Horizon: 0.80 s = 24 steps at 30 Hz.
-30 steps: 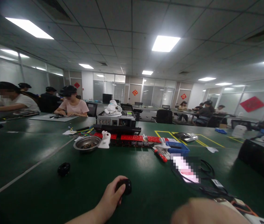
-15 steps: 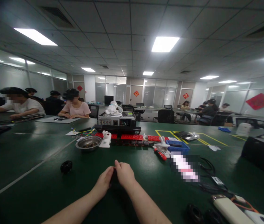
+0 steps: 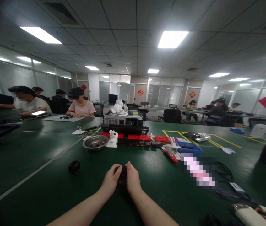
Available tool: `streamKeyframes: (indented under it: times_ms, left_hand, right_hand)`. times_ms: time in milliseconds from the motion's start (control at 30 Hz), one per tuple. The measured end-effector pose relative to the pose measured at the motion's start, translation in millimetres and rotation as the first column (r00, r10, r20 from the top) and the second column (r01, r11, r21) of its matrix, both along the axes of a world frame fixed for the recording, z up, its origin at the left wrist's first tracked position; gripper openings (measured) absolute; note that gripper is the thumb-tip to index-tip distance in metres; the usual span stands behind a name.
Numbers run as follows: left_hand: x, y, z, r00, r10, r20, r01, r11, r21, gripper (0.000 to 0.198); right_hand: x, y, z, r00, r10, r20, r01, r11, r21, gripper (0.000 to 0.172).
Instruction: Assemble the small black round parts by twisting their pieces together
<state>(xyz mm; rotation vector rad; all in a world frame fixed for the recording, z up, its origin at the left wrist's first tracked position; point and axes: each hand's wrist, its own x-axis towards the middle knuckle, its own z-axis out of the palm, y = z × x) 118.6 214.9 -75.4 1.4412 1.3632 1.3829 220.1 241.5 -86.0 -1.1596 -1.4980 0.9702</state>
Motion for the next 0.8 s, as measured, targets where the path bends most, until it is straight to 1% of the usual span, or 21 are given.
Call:
streamKeyframes:
  times_ms: [33,100,133,200,233,267,367,433,500,567,633,667,733,767,800]
  left_hand:
    - [-1.2,0.3,-0.4,1.000,0.011,-0.021,-0.011,0.999,0.033,0.032]
    - [-2.9,1.2,-0.3,0.999,0.011,-0.032,-0.009,0.999,0.047,0.031]
    - [-3.4,1.8,-0.1,1.000,0.000,-0.026,0.000,1.000,0.024,0.032]
    - [-4.5,3.3,0.4,1.000,-0.015,0.020,0.017,0.998,-0.065,0.038]
    - [-5.3,4.2,0.8,0.998,-0.016,0.065,0.023,0.993,-0.114,0.041]
    - [-6.5,5.0,1.3,0.992,-0.010,0.124,0.030,0.987,-0.156,0.043]
    - [-12.3,7.4,3.0,0.946,-0.001,0.324,0.079,0.970,-0.230,0.048]
    - [-16.3,8.9,3.9,0.905,-0.014,0.425,0.131,0.960,-0.246,0.048]
    - [-18.7,10.2,4.5,0.879,-0.041,0.476,0.170,0.958,-0.232,0.047]
    - [-18.8,10.8,4.8,0.891,-0.078,0.447,0.177,0.967,-0.184,0.042]
    - [-16.9,10.1,4.8,0.940,-0.088,0.329,0.146,0.977,-0.156,0.036]
    - [-15.5,9.3,4.5,0.965,-0.081,0.250,0.119,0.982,-0.144,0.034]
    - [-12.6,6.9,3.3,0.994,-0.047,0.102,0.058,0.993,-0.105,0.033]
    - [-11.2,5.5,2.3,0.998,-0.021,0.054,0.025,0.997,-0.070,0.034]
    - [-9.7,4.2,1.2,1.000,0.005,0.027,-0.004,0.999,-0.032,0.036]
  right_hand:
    - [0.4,2.2,-1.3,1.000,0.020,0.001,-0.020,1.000,-0.018,0.049]
    - [3.1,3.2,0.6,0.997,0.036,0.062,-0.038,0.999,0.021,0.046]
    - [5.0,1.8,3.5,0.993,0.045,0.106,-0.052,0.997,0.065,0.042]
    - [9.0,-4.2,11.8,0.975,0.074,0.210,-0.110,0.979,0.169,0.032]
    - [10.6,-8.2,16.6,0.959,0.081,0.271,-0.146,0.962,0.230,0.026]
    - [11.7,-12.6,21.3,0.939,0.081,0.334,-0.185,0.939,0.291,0.024]
    - [11.9,-24.2,32.6,0.862,0.048,0.505,-0.286,0.868,0.406,0.039]
    - [10.1,-29.1,35.7,0.821,0.024,0.570,-0.317,0.850,0.421,0.047]
    - [8.0,-31.0,34.9,0.815,0.016,0.579,-0.318,0.848,0.423,0.056]
    - [6.6,-30.0,31.2,0.855,0.039,0.518,-0.295,0.857,0.423,0.065]
    - [6.2,-26.3,26.2,0.917,0.059,0.394,-0.227,0.890,0.394,0.065]
    - [6.4,-23.8,23.8,0.943,0.049,0.329,-0.174,0.916,0.361,0.061]
    - [7.0,-18.5,20.2,0.967,-0.008,0.254,-0.061,0.963,0.264,0.045]
    - [7.3,-16.1,19.0,0.965,-0.033,0.261,-0.024,0.977,0.211,0.038]
    - [7.6,-14.1,18.3,0.955,-0.045,0.294,-0.005,0.986,0.168,0.035]
